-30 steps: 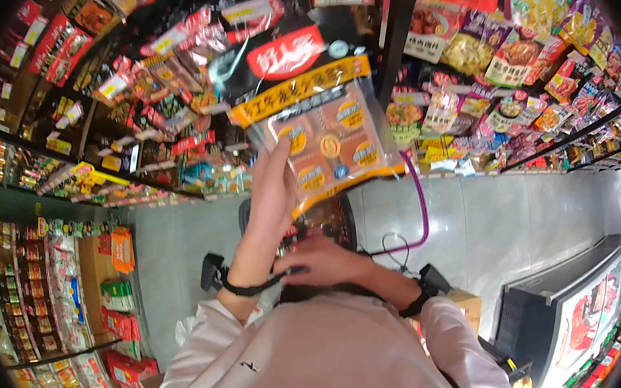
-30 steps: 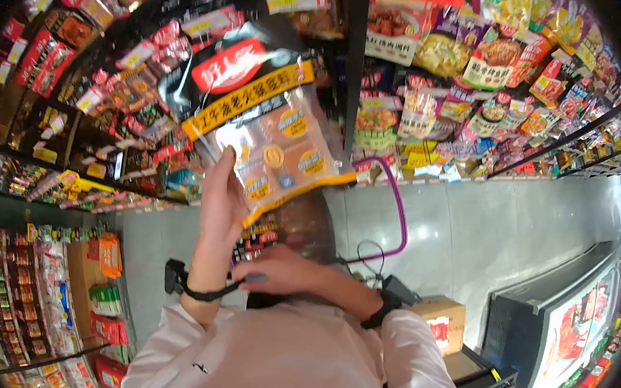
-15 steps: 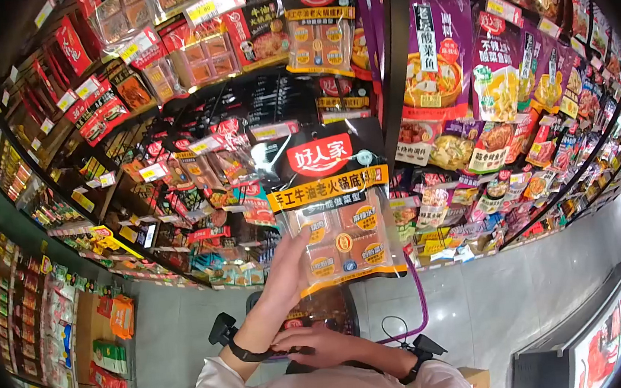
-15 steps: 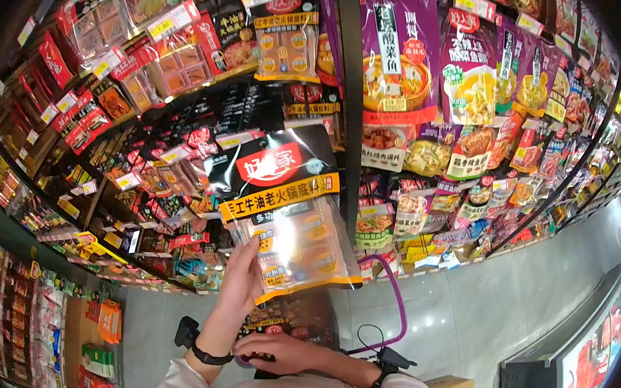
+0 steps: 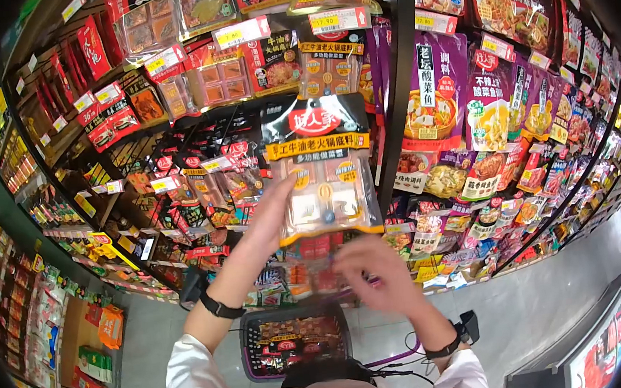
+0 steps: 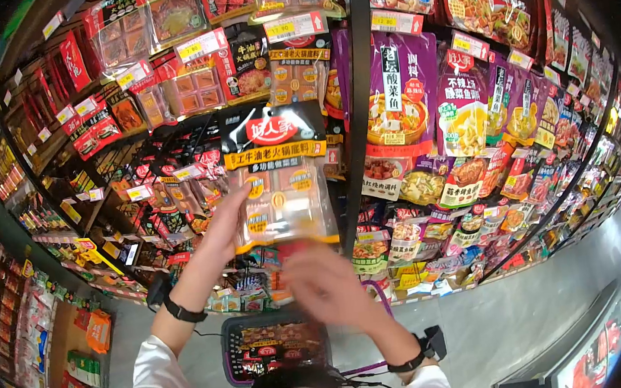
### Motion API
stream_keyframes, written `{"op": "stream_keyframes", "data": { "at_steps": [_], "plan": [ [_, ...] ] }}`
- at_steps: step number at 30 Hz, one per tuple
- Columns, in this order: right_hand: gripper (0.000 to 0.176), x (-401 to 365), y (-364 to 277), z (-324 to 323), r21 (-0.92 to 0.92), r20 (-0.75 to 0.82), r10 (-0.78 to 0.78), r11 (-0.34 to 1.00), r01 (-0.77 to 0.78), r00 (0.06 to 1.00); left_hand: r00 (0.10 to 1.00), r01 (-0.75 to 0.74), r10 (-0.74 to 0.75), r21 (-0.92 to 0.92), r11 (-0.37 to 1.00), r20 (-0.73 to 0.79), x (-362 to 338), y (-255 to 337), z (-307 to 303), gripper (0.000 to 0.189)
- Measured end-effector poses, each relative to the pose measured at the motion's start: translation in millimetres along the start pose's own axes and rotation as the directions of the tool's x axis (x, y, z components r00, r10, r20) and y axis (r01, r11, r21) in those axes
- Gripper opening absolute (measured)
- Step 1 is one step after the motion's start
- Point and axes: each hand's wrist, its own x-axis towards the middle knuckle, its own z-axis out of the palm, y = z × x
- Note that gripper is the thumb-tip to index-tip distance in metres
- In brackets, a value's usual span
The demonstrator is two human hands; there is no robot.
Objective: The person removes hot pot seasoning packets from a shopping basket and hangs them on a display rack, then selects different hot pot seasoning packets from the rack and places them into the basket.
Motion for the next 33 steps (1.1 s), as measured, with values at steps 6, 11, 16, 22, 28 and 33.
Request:
{"op": "stream_keyframes", "data": {
  "at_steps": [6, 11, 16, 22, 28, 33],
  "plan": [
    [0.031, 117.7, 47.2, -38.6, -0.425, -0.133, -0.166, 0.9, 0.095, 0.977, 0.994, -0.044, 0.038, 0.064, 0.997, 0.098, 61.0, 38.7, 28.6, 0.039],
    [0.051, 195.6, 96.9, -36.7, -0.66, -0.137, -0.126, 0.751, 0.004, 0.983, 0.978, -0.205, 0.196, 0.191, 0.96, 0.066, 84.8, 48.6, 59.8, 0.04],
    [0.062, 228.1, 102.5, -24.0, -0.818, -0.187, -0.06, 0.563, -0.122, 0.98, 0.913, -0.409, 0.396, 0.216, 0.887, 0.101, 110.0, 52.4, 68.1, 0.047],
    [0.064, 234.6, 104.1, -22.5, -0.866, -0.269, -0.148, 0.47, -0.172, 0.952, 0.837, -0.547, 0.526, 0.187, 0.816, 0.15, 135.5, 54.3, 66.4, 0.035],
    [0.061, 251.6, 124.6, -27.2, -0.87, -0.309, -0.214, 0.458, -0.184, 0.927, 0.832, -0.554, 0.537, 0.165, 0.816, 0.138, 144.8, 54.3, 71.0, 0.034],
    [0.059, 267.3, 132.3, -26.2, -0.864, -0.361, -0.206, 0.442, -0.243, 0.909, 0.826, -0.564, 0.555, 0.135, 0.815, 0.102, 161.1, 53.9, 80.8, 0.034]
  ]
}}
